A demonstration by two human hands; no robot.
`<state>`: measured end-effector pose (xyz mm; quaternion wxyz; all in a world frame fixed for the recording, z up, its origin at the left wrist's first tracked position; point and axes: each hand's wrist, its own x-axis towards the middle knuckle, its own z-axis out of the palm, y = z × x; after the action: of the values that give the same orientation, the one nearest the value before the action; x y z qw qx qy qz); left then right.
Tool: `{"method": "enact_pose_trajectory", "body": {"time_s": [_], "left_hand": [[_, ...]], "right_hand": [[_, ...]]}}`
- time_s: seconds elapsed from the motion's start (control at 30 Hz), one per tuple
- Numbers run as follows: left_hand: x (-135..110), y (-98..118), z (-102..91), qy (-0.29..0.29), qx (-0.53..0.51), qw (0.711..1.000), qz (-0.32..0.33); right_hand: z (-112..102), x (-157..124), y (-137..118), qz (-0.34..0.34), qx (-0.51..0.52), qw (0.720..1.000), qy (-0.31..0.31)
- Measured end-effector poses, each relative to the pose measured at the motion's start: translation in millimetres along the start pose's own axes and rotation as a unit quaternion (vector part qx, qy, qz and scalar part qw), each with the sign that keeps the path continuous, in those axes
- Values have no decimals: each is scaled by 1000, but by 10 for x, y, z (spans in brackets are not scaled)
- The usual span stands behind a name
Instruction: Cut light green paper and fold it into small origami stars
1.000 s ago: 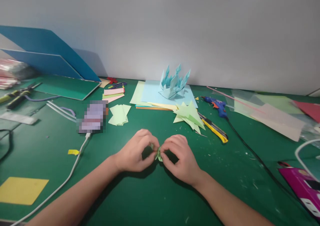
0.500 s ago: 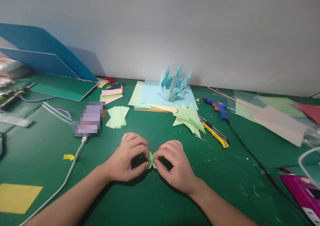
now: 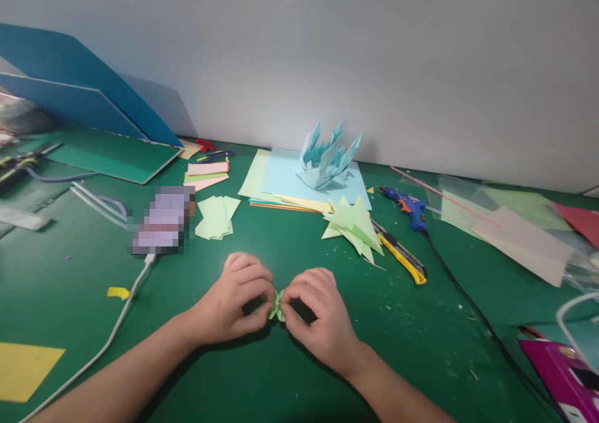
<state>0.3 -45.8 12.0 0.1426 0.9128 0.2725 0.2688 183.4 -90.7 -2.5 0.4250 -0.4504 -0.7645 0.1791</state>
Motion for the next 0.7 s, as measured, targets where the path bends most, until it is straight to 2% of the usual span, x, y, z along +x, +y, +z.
{"method": "enact_pose_trajectory", "body": {"time_s": [0.33,0.5,0.7], "left_hand": [[12,45,-15,22,-57,997,48],[-5,25,11,21,-79,995,50],[8,-13,51,31,-66,997,27]], "right_hand": [[-1,-25,-41,-36,-5,999,-12],[-42,-39,-24,-43,-11,999,-14],[-67,-38,50,-53,-36,998,19]]}}
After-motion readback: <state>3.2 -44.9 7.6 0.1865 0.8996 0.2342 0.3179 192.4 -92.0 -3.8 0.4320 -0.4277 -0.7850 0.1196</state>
